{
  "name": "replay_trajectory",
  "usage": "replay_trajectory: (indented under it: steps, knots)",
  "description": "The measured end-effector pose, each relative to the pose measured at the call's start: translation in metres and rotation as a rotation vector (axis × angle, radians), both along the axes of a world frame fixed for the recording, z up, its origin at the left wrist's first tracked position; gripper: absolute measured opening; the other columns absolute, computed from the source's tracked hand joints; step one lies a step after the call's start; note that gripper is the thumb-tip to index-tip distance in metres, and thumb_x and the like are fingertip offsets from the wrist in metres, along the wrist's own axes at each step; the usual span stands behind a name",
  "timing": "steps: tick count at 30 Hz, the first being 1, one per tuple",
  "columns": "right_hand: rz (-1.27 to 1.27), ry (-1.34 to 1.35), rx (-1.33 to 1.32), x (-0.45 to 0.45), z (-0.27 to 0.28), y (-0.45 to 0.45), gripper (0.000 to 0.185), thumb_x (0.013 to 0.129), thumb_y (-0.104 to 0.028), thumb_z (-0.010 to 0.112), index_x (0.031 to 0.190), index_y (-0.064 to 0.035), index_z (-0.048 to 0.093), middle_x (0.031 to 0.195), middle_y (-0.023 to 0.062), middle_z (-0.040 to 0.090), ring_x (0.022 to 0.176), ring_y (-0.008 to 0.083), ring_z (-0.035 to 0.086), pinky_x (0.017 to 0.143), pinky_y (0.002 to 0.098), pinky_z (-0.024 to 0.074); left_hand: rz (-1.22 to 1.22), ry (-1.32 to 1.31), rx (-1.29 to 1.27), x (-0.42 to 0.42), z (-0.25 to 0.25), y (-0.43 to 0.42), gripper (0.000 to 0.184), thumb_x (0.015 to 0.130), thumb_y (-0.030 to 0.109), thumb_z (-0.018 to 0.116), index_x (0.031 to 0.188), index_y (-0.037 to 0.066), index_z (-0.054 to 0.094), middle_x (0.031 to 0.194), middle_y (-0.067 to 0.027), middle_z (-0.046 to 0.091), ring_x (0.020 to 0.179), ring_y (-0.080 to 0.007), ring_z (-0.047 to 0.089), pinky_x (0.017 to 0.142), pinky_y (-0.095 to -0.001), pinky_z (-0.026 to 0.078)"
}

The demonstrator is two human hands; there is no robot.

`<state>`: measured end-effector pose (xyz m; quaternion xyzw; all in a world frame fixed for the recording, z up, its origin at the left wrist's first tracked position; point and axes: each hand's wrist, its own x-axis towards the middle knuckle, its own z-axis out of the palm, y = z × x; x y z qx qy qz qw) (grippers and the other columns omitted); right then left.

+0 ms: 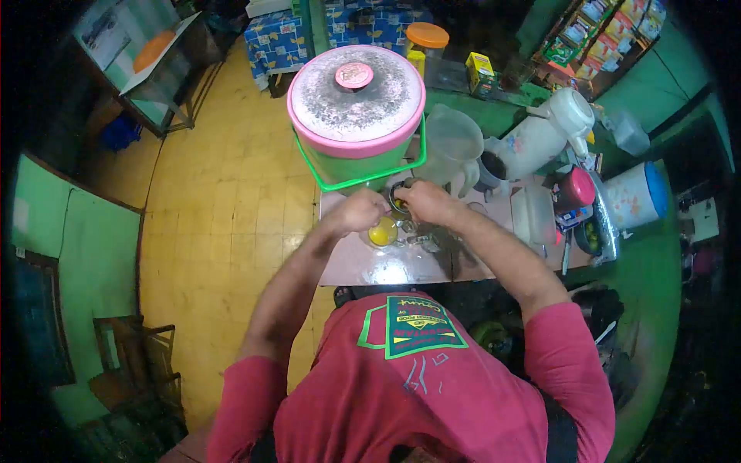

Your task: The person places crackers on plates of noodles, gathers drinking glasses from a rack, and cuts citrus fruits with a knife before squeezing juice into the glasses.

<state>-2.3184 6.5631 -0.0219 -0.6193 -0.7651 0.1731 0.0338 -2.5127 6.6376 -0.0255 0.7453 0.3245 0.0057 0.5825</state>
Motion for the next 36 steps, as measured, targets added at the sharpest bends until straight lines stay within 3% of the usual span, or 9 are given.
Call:
replay_trajectory:
  steps: [6,11,14,16,17,19,22,29,36]
  knots:
    - [-0.075,0.076,0.099,-0.003,-0.017,0.002,0.019,0.069,-0.009,0.065,0.088,-0.0055,0.064,0.075,0.0195,0.064,0.077,0.0378,0.065,0.069,0.0474,0.0527,0.011,0.014,0.043,0.003,0.003,-0.002,0.025,0.092,0.019,0.054,0.093,-0.001,0.069,0.06,-0.0047,0.054,0.055,-0.0136,0.05,0.051,-0.0305,0.039]
    - [-0.144,0.02,0.076,-0.003,-0.014,0.001,0.017,0.072,-0.007,0.063,0.089,-0.006,0.066,0.077,0.0197,0.065,0.075,0.0385,0.065,0.069,0.0479,0.0524,0.026,-0.018,0.034,0.005,-0.011,0.0,0.022,0.089,0.013,0.053,0.096,0.0,0.069,0.061,-0.0052,0.055,0.055,-0.0137,0.051,0.051,-0.0301,0.04]
    - [-0.094,-0.035,0.01,-0.007,0.01,-0.004,0.017,0.074,-0.007,0.062,0.09,-0.0064,0.066,0.085,0.0183,0.064,0.08,0.0379,0.064,0.072,0.0468,0.0522,-0.084,-0.101,0.21,0.003,-0.021,0.009,0.019,0.08,0.006,0.055,0.089,-0.003,0.069,0.073,-0.011,0.066,0.062,-0.018,0.06,0.058,-0.0344,0.047]
    - [-0.035,-0.037,-0.016,-0.003,0.011,-0.005,0.015,0.075,-0.008,0.062,0.089,-0.0066,0.065,0.092,0.0169,0.064,0.087,0.0372,0.064,0.075,0.0456,0.0523,0.035,0.093,-0.098,0.002,-0.01,0.011,0.021,0.076,0.004,0.055,0.09,-0.004,0.069,0.073,-0.0114,0.066,0.063,-0.0172,0.06,0.06,-0.0328,0.048]
    - [0.061,0.049,0.124,0.004,0.003,-0.005,0.016,0.074,-0.008,0.063,0.09,-0.0069,0.066,0.085,0.0189,0.064,0.08,0.0378,0.064,0.072,0.0472,0.0514,0.037,0.09,-0.098,0.0,-0.008,0.011,0.021,0.076,0.004,0.055,0.09,-0.004,0.069,0.073,-0.0114,0.066,0.063,-0.0172,0.06,0.06,-0.0328,0.048]
    - [0.164,0.134,0.266,0.005,-0.003,-0.002,0.017,0.074,-0.009,0.063,0.091,-0.0073,0.067,0.078,0.0208,0.064,0.073,0.0384,0.064,0.068,0.0488,0.0504,0.012,0.053,-0.147,-0.005,-0.004,0.011,0.023,0.087,0.008,0.049,0.097,0.002,0.07,0.063,-0.003,0.056,0.05,-0.0106,0.046,0.042,-0.0284,0.034]
    - [0.164,-0.007,0.196,0.007,-0.012,0.0,0.017,0.074,-0.011,0.064,0.091,-0.0073,0.067,0.076,0.0203,0.064,0.07,0.0387,0.064,0.067,0.0484,0.0509,-0.006,0.0,-0.009,0.003,0.002,0.002,0.022,0.089,0.014,0.053,0.094,0.002,0.069,0.062,-0.0038,0.056,0.051,-0.0118,0.048,0.045,-0.0293,0.036]
    - [-0.036,0.16,0.25,0.003,-0.029,0.004,0.014,0.074,-0.009,0.062,0.087,-0.0065,0.068,0.074,0.0203,0.064,0.069,0.0389,0.064,0.066,0.0474,0.0526,0.011,-0.049,0.131,0.005,-0.003,0.003,0.024,0.089,0.02,0.056,0.088,-0.001,0.068,0.062,-0.0066,0.058,0.056,-0.0153,0.053,0.053,-0.0342,0.042]
    - [-0.203,0.057,0.152,-0.008,-0.029,-0.003,0.015,0.076,-0.011,0.061,0.089,-0.009,0.068,0.077,0.0199,0.065,0.075,0.0381,0.065,0.07,0.0477,0.0529,-0.096,-0.124,0.226,0.004,-0.027,0.013,0.022,0.081,0.005,0.051,0.092,-0.002,0.068,0.064,-0.0081,0.06,0.058,-0.0152,0.055,0.053,-0.0343,0.042]
